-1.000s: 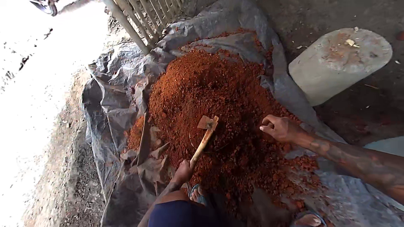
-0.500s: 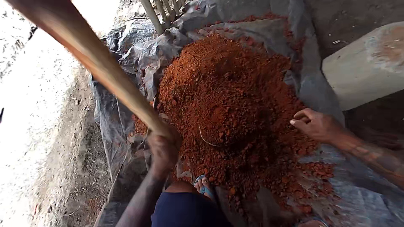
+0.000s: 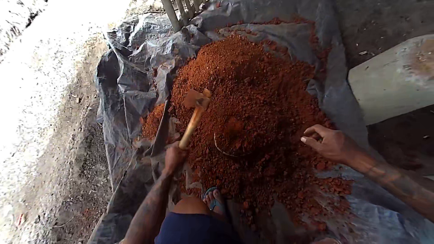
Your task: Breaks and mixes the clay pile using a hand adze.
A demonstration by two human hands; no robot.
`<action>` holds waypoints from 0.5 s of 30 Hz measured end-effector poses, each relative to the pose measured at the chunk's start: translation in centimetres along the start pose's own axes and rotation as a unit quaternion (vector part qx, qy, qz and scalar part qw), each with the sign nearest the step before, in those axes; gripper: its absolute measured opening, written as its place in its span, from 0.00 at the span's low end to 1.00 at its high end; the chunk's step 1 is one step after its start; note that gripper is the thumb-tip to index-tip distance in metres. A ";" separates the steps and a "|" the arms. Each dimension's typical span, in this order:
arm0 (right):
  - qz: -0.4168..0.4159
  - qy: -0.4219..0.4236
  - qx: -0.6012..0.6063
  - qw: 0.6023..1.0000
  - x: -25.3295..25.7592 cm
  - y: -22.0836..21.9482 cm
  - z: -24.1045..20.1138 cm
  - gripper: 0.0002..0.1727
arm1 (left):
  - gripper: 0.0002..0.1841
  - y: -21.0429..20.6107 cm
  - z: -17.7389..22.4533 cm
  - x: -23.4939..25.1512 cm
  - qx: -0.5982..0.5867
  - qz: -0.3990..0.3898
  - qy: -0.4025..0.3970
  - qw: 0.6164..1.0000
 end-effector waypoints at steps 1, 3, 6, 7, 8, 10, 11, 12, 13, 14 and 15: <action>-0.004 -0.003 -0.004 1.000 -0.1 -0.1 0.2 0.22 | 0.22 0.6 -1.1 2.0 0.016 0.025 0.009 1.000; -0.009 -0.013 -0.004 1.000 -0.2 -0.5 0.3 0.21 | 0.21 1.0 -3.6 5.9 0.032 0.058 0.023 0.998; -0.004 -0.036 0.001 0.999 -1.2 -0.5 -0.1 0.21 | 0.21 0.0 -6.2 9.8 0.038 0.046 0.038 0.997; -0.005 -0.045 0.002 0.999 -1.8 -0.4 -0.1 0.21 | 0.21 -0.7 -6.7 10.3 0.033 0.039 0.041 0.998; -0.008 -0.051 0.001 0.999 -2.3 -0.2 0.1 0.21 | 0.22 -1.2 -7.0 10.4 0.028 0.037 0.042 0.998; -0.018 -0.054 -0.001 0.998 -3.6 0.4 0.5 0.21 | 0.21 -1.5 -7.5 10.3 0.021 0.040 0.037 0.998; -0.032 -0.056 -0.004 0.998 -4.6 0.8 0.8 0.21 | 0.20 -1.5 -7.7 10.1 0.021 0.039 0.028 0.999; -0.057 -0.067 -0.004 0.996 -5.7 1.3 1.3 0.22 | 0.21 -1.6 -7.8 9.9 0.029 0.033 0.019 0.999; -0.082 -0.083 -0.005 0.993 -7.1 1.8 1.9 0.22 | 0.21 -1.7 -7.7 9.6 0.046 0.023 0.012 0.999; -0.107 -0.105 -0.005 0.989 -8.5 2.3 2.5 0.21 | 0.22 -1.8 -7.5 9.3 0.067 0.012 0.010 0.998; -0.131 -0.129 0.002 0.983 -9.9 3.0 2.9 0.21 | 0.22 -1.8 -7.2 9.2 0.084 0.006 0.008 0.996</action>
Point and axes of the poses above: each hand's wrist, its own x-axis towards the middle knuckle, its own y-axis out of the back of the hand, z = x × y, the point moved 2 cm from there along x, towards the middle knuckle, and after that the axes turned 1 degree about -x, right-handed, at the moved point
